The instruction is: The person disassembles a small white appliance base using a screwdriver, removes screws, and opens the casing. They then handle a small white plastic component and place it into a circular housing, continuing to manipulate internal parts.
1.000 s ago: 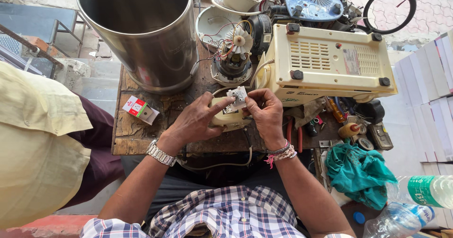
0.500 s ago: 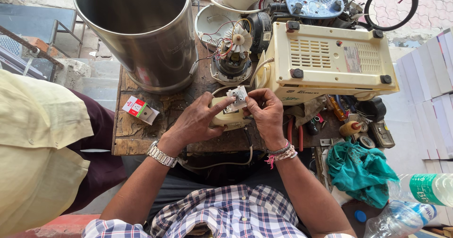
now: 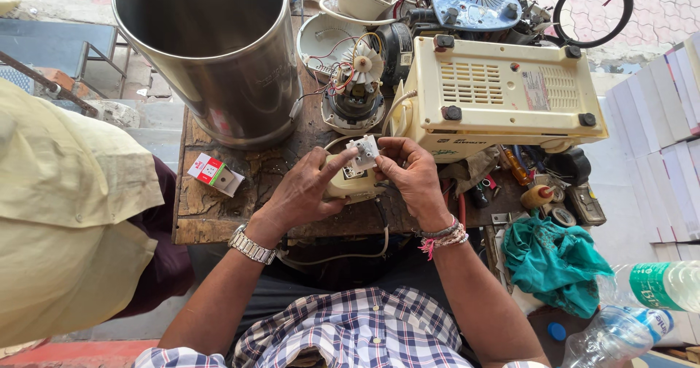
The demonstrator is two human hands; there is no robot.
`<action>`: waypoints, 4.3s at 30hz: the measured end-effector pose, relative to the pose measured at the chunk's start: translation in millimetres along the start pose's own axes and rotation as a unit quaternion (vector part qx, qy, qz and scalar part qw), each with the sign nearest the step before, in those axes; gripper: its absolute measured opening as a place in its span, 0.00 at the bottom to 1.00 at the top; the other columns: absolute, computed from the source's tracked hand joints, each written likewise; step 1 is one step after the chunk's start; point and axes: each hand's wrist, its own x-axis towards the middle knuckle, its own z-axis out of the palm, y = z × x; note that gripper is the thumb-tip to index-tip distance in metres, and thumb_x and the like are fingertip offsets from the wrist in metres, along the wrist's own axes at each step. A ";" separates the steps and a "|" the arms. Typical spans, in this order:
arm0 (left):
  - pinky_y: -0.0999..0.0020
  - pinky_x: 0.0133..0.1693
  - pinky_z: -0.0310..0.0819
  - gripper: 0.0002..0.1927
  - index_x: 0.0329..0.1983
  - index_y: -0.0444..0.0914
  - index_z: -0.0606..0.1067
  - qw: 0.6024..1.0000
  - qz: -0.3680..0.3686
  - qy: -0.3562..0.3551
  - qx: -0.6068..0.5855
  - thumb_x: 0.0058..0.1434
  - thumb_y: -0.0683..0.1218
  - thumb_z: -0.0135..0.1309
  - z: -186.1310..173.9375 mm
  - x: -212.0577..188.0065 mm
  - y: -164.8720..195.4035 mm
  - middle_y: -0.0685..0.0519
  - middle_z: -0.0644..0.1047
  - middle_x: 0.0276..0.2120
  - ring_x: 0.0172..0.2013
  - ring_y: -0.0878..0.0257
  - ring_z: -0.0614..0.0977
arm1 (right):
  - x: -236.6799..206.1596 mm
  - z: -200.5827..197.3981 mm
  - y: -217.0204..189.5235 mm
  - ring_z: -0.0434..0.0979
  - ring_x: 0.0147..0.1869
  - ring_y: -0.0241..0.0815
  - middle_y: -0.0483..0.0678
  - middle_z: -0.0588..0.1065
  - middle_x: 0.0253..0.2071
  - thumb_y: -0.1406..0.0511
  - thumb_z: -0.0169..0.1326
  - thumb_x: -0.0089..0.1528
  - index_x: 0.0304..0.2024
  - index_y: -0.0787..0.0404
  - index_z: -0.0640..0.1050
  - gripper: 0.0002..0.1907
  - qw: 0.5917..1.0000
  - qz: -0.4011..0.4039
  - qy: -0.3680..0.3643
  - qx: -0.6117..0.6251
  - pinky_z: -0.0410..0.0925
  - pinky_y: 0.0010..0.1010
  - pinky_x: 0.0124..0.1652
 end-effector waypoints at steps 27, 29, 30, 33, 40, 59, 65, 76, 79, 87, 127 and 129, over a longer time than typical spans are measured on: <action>0.51 0.54 0.74 0.65 0.77 0.43 0.42 0.999 -0.014 0.021 -0.040 0.43 0.46 0.72 4.5 1.6 -7.1 0.43 0.72 0.45 0.48 0.45 0.77 | -17.7 18.5 -41.7 0.79 0.44 0.39 0.45 0.76 0.43 0.74 0.64 0.60 0.47 0.61 0.82 0.13 0.844 -0.348 0.056 -0.404 0.76 0.30 0.43; 0.52 0.53 0.75 0.65 0.77 0.44 0.43 0.998 -0.043 -0.002 -0.040 0.42 0.46 0.72 4.2 1.9 -6.8 0.44 0.72 0.44 0.47 0.46 0.77 | -18.7 18.8 -53.9 0.81 0.45 0.40 0.46 0.77 0.44 0.74 0.63 0.60 0.47 0.61 0.82 0.12 0.859 -0.347 0.073 -0.370 0.77 0.29 0.44; 0.52 0.52 0.74 0.65 0.77 0.43 0.42 0.999 -0.029 0.005 -0.037 0.42 0.46 0.72 4.6 4.1 -7.6 0.44 0.72 0.44 0.47 0.45 0.77 | -17.7 15.7 -61.7 0.80 0.46 0.41 0.47 0.77 0.44 0.74 0.64 0.60 0.46 0.62 0.82 0.12 0.835 -0.391 0.086 -0.377 0.76 0.29 0.44; 0.51 0.53 0.73 0.66 0.77 0.43 0.42 0.999 -0.023 0.006 -0.040 0.42 0.46 0.73 6.0 0.6 -7.0 0.44 0.71 0.44 0.47 0.45 0.76 | -29.0 9.0 -75.4 0.80 0.46 0.39 0.47 0.77 0.45 0.74 0.63 0.63 0.47 0.63 0.81 0.10 0.835 -0.403 0.111 -0.357 0.74 0.26 0.46; 0.51 0.55 0.73 0.65 0.77 0.42 0.44 0.999 -0.023 0.010 -0.041 0.41 0.46 0.72 7.3 0.9 -9.4 0.43 0.71 0.44 0.47 0.45 0.76 | -72.3 1.5 -56.3 0.78 0.41 0.30 0.43 0.77 0.40 0.75 0.58 0.62 0.44 0.66 0.82 0.08 0.977 -0.167 0.043 -0.124 0.73 0.21 0.43; 0.51 0.54 0.74 0.64 0.78 0.44 0.44 0.998 -0.009 0.064 -0.022 0.43 0.47 0.72 14.4 -4.4 -4.8 0.40 0.73 0.50 0.49 0.44 0.76 | -84.3 -58.9 97.9 0.81 0.43 0.45 0.54 0.80 0.43 0.70 0.60 0.59 0.46 0.66 0.82 0.12 0.889 -0.031 0.213 -0.405 0.74 0.35 0.40; 0.52 0.55 0.74 0.63 0.78 0.42 0.46 0.997 -0.032 0.063 -0.017 0.44 0.47 0.72 24.0 -10.6 10.3 0.43 0.72 0.49 0.49 0.46 0.76 | -116.7 -14.9 46.3 0.81 0.47 0.45 0.51 0.75 0.51 0.69 0.61 0.61 0.48 0.61 0.81 0.12 0.886 -0.168 0.148 -0.407 0.76 0.34 0.44; 0.52 0.56 0.73 0.62 0.78 0.42 0.45 0.992 -0.045 0.093 -0.078 0.49 0.53 0.72 17.9 -18.4 20.2 0.40 0.72 0.55 0.55 0.45 0.76 | -80.5 30.5 -6.1 0.72 0.55 0.49 0.50 0.75 0.57 0.66 0.66 0.59 0.54 0.62 0.81 0.20 0.787 -0.300 0.167 -0.512 0.69 0.39 0.52; 0.56 0.58 0.75 0.54 0.79 0.44 0.45 0.951 -0.134 0.081 -0.266 0.57 0.54 0.66 3.4 -15.0 7.5 0.43 0.74 0.58 0.57 0.49 0.78 | -75.8 28.9 -4.9 0.72 0.53 0.48 0.47 0.75 0.52 0.66 0.66 0.61 0.51 0.60 0.82 0.16 0.791 -0.302 0.191 -0.496 0.68 0.39 0.51; 0.59 0.66 0.66 0.25 0.68 0.39 0.71 0.884 -0.111 -0.191 -0.412 0.68 0.44 0.52 -7.2 35.6 -54.1 0.48 0.72 0.66 0.66 0.57 0.72 | -69.8 26.2 0.8 0.71 0.51 0.47 0.46 0.74 0.47 0.67 0.66 0.60 0.43 0.59 0.82 0.10 0.823 -0.285 0.181 -0.456 0.66 0.39 0.50; 0.66 0.52 0.75 0.20 0.52 0.31 0.81 0.848 -0.267 -0.146 -0.433 0.65 0.51 0.57 -7.7 35.4 -4.0 0.47 0.76 0.56 0.51 0.63 0.80 | -72.6 13.7 -0.4 0.71 0.49 0.48 0.46 0.74 0.43 0.67 0.66 0.59 0.40 0.57 0.81 0.08 0.822 -0.242 0.195 -0.477 0.66 0.40 0.49; 0.66 0.48 0.76 0.20 0.52 0.31 0.81 0.875 -0.296 -0.133 -0.358 0.64 0.50 0.58 -10.1 35.6 7.8 0.48 0.79 0.48 0.46 0.63 0.81 | -73.1 13.9 0.2 0.71 0.49 0.47 0.45 0.74 0.42 0.67 0.66 0.60 0.41 0.57 0.81 0.08 0.827 -0.243 0.190 -0.471 0.66 0.39 0.49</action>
